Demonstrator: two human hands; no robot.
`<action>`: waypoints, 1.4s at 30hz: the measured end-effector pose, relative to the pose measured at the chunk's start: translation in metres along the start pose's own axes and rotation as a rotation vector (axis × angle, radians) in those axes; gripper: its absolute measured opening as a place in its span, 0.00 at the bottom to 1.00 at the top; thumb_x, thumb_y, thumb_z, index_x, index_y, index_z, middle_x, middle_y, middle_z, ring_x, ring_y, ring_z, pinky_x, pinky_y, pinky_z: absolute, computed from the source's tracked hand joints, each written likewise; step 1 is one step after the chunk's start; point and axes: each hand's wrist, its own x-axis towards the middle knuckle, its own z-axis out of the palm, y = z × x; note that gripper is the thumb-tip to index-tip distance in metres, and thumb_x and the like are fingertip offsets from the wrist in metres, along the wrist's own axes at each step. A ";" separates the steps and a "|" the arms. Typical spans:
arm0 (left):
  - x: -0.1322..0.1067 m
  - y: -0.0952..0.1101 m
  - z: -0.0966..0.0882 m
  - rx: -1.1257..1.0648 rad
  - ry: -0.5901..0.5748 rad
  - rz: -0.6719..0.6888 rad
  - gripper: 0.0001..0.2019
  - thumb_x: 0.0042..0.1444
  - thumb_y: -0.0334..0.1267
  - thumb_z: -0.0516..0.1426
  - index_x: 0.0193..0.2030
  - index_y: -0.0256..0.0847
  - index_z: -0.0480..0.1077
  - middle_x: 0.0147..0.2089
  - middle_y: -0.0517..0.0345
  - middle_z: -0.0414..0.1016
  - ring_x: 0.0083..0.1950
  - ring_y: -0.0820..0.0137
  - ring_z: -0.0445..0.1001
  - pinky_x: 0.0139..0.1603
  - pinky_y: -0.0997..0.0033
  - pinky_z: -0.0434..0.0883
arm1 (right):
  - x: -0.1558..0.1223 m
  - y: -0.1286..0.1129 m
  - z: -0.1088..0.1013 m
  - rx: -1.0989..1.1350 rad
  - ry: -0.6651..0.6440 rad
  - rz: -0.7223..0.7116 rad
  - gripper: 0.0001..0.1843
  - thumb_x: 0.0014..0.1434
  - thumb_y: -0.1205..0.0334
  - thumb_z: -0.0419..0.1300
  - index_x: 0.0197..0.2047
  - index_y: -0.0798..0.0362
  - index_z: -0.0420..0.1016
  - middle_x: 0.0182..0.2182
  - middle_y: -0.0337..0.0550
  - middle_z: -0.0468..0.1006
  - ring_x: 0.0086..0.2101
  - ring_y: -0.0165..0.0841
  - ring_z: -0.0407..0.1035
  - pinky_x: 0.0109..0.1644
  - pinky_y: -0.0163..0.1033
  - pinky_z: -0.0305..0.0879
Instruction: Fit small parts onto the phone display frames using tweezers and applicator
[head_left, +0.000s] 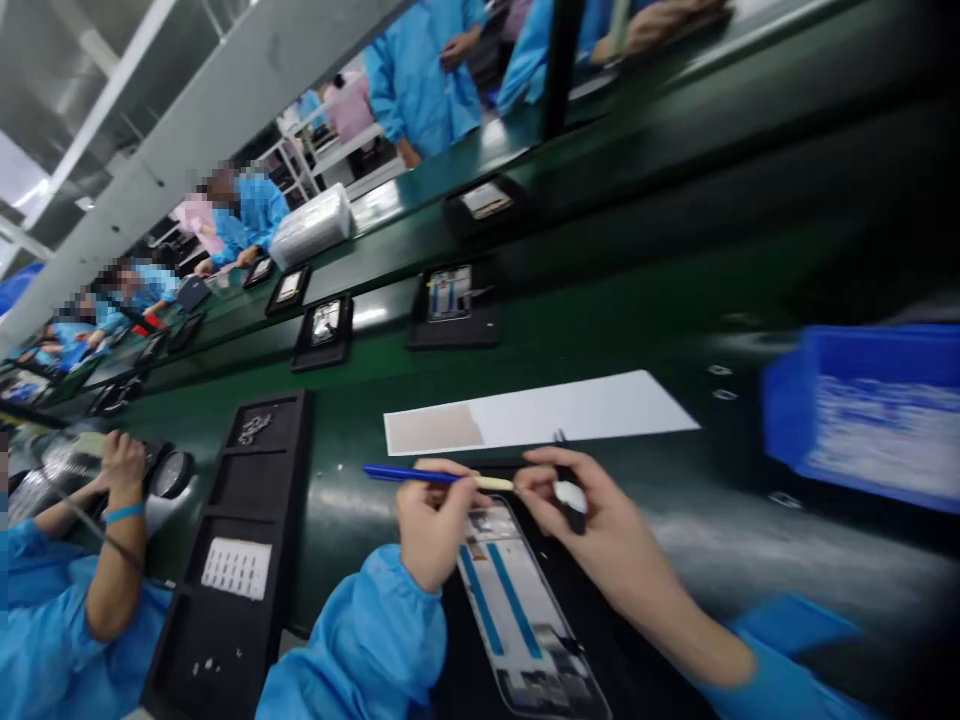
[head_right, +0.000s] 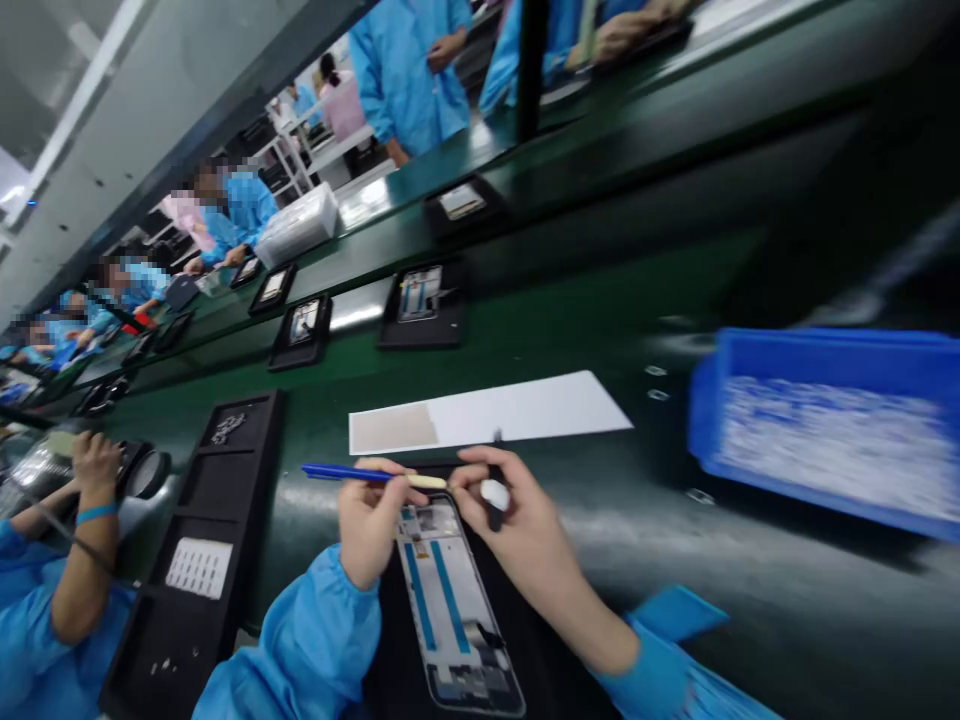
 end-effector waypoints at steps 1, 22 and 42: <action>0.003 0.001 0.000 -0.054 0.007 -0.080 0.15 0.52 0.48 0.64 0.33 0.38 0.71 0.30 0.56 0.77 0.26 0.69 0.78 0.29 0.71 0.75 | -0.001 0.000 0.000 0.039 -0.022 0.010 0.14 0.52 0.55 0.60 0.41 0.48 0.66 0.25 0.37 0.74 0.23 0.32 0.69 0.30 0.37 0.71; -0.002 -0.005 -0.007 0.301 -0.084 0.430 0.01 0.57 0.35 0.61 0.36 0.42 0.75 0.36 0.55 0.79 0.37 0.68 0.79 0.40 0.67 0.77 | -0.002 -0.001 -0.003 0.154 -0.053 0.089 0.15 0.55 0.58 0.60 0.45 0.51 0.66 0.29 0.40 0.77 0.26 0.31 0.70 0.29 0.37 0.69; 0.015 0.004 -0.004 -0.218 -0.080 -0.338 0.23 0.43 0.52 0.68 0.36 0.36 0.69 0.21 0.62 0.73 0.20 0.76 0.71 0.24 0.78 0.69 | -0.002 -0.006 -0.003 0.295 -0.129 0.126 0.14 0.54 0.60 0.59 0.44 0.50 0.63 0.27 0.34 0.70 0.19 0.24 0.60 0.22 0.33 0.60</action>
